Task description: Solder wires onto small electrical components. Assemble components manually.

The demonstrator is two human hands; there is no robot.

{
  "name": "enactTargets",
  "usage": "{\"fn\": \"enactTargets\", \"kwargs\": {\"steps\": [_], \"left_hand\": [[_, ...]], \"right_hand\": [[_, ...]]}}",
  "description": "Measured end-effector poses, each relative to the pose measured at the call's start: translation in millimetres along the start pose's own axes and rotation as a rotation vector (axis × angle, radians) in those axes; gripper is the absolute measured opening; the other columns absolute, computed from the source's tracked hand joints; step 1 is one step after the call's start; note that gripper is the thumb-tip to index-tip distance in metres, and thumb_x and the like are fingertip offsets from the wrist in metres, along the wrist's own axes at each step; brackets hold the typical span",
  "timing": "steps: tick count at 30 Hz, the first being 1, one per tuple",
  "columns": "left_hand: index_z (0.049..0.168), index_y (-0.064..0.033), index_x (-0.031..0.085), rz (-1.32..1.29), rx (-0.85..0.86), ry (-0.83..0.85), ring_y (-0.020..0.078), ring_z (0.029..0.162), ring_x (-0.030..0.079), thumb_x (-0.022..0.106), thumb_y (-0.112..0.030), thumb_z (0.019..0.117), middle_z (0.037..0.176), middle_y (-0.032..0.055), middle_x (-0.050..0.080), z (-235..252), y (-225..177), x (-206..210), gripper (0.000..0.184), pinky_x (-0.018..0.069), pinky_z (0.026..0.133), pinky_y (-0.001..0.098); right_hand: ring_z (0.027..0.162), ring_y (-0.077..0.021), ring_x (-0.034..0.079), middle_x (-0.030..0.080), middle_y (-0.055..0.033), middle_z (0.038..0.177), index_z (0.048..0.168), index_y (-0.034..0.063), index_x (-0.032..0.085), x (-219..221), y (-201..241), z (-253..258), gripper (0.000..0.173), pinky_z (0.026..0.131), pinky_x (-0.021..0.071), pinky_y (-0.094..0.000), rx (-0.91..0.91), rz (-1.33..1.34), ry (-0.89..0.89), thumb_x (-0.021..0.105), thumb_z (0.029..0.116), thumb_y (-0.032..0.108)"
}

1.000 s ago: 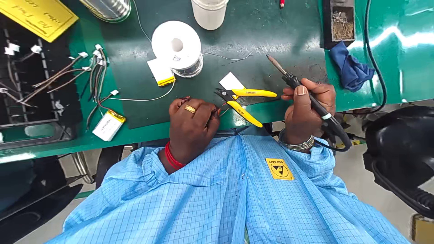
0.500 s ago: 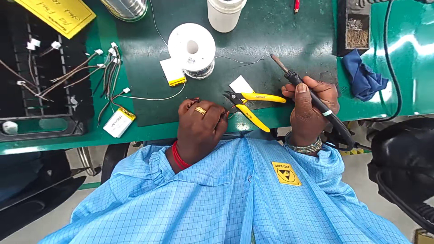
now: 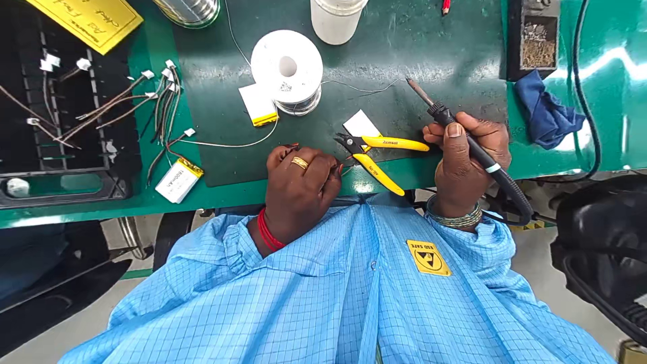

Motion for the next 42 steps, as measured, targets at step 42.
{"fn": "enactTargets", "kwargs": {"steps": [42], "left_hand": [[0.09,-0.005,0.072,-0.014,0.012,0.031,0.022,0.079,0.063,0.062,-0.016,0.0973,0.082,0.0109,0.071,4.0,-1.8,-2.1,0.016,0.0382,0.089,0.0439]], "right_hand": [[0.072,-0.0121,0.055,0.051,-0.001,0.076,0.09,0.0111,0.059,17.8,14.2,-65.5,0.009,0.092,0.0528,-0.0414,-0.442,0.03,0.336,0.063,0.093,0.018]]}}
Point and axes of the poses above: each hand's wrist, its own z-axis towards the middle knuckle, its own x-axis out of the palm, y = z × x, the point moved 4 cm from there along z, towards the middle knuckle
